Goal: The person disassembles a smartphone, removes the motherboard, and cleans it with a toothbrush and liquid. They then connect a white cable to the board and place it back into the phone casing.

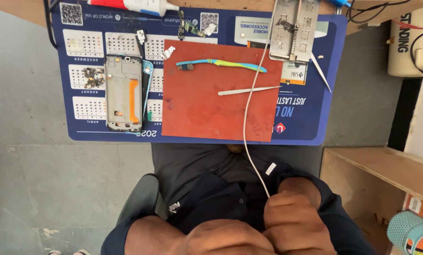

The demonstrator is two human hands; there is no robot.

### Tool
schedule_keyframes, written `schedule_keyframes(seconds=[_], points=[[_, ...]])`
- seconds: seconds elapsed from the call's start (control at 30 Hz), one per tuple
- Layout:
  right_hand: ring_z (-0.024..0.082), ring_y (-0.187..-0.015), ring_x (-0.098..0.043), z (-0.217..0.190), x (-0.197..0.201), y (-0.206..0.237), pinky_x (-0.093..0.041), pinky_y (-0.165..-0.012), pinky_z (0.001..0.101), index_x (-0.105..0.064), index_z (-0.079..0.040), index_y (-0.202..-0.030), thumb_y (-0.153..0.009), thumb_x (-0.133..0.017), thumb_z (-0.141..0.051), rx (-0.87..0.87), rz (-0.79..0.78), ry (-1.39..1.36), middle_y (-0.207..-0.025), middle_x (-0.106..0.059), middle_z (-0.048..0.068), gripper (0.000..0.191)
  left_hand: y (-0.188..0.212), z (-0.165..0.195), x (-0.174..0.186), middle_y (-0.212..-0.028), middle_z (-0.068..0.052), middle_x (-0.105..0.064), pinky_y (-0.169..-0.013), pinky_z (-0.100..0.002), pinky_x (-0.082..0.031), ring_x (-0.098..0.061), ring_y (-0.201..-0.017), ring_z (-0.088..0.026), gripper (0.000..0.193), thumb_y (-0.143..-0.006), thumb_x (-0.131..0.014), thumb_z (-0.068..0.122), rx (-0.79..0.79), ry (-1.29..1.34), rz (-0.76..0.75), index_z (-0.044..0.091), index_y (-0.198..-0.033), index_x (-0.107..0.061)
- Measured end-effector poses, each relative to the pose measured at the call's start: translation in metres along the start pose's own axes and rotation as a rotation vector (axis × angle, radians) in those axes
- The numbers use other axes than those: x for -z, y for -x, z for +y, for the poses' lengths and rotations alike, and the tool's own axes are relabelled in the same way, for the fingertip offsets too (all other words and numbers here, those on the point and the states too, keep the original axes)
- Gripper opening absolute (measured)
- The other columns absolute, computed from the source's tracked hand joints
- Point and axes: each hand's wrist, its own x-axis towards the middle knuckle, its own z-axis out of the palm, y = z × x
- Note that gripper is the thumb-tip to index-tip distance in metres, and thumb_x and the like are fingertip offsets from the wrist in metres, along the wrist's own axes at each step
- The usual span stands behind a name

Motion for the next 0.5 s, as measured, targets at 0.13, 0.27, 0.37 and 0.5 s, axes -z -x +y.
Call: schedule_keyframes(seconds=[0.13, 0.27, 0.37, 0.5], points=[[0.015, -0.043, -0.047, -0.004, -0.002, 0.007, -0.032, -0.04, 0.0304, -0.04, -0.007, -0.065, -0.093, -0.058, -0.002, 0.017, 0.0, 0.019, -0.062, -0.057, 0.006, 0.033, 0.002, -0.001, 0.0, -0.116, -0.006, -0.068, -0.104, -0.025, -0.055, -0.069, -0.114, -0.012, 0.022, -0.117, -0.046, 0.014, -0.156, -0.183, 0.043, 0.001, -0.119, -0.064], [0.016, -0.046, -0.05, -0.01, -0.004, 0.005, -0.034, -0.042, 0.0316, -0.044, -0.006, -0.066, -0.095, -0.057, -0.005, -0.069, 0.003, 0.007, -0.064, -0.059, 0.007, 0.031, -0.017, 0.005, -0.011, -0.11, -0.005, -0.066, -0.099, -0.024, -0.056, -0.068, -0.108, -0.01, 0.026, -0.113, -0.043, 0.015, 0.096, 0.131, 0.071, 0.001, -0.109, -0.064], [0.017, -0.048, -0.052, -0.011, -0.003, 0.004, -0.036, -0.043, 0.032, -0.045, -0.006, -0.067, -0.096, -0.057, -0.006, -0.078, -0.013, -0.007, -0.067, -0.061, 0.008, 0.03, -0.019, 0.001, -0.016, -0.106, -0.004, -0.064, -0.094, -0.024, -0.057, -0.067, -0.104, -0.008, 0.027, -0.113, -0.04, 0.016, 0.143, 0.225, 0.058, 0.002, -0.107, -0.063], [0.015, -0.046, -0.051, -0.01, -0.004, 0.006, -0.035, -0.042, 0.0312, -0.045, -0.007, -0.066, -0.094, -0.058, -0.006, -0.068, 0.017, 0.037, -0.066, -0.061, 0.007, 0.031, -0.004, -0.04, -0.026, -0.107, -0.005, -0.064, -0.094, -0.024, -0.056, -0.067, -0.106, -0.009, 0.028, -0.114, -0.038, 0.015, -0.022, 0.069, 0.088, 0.001, -0.11, -0.063]])
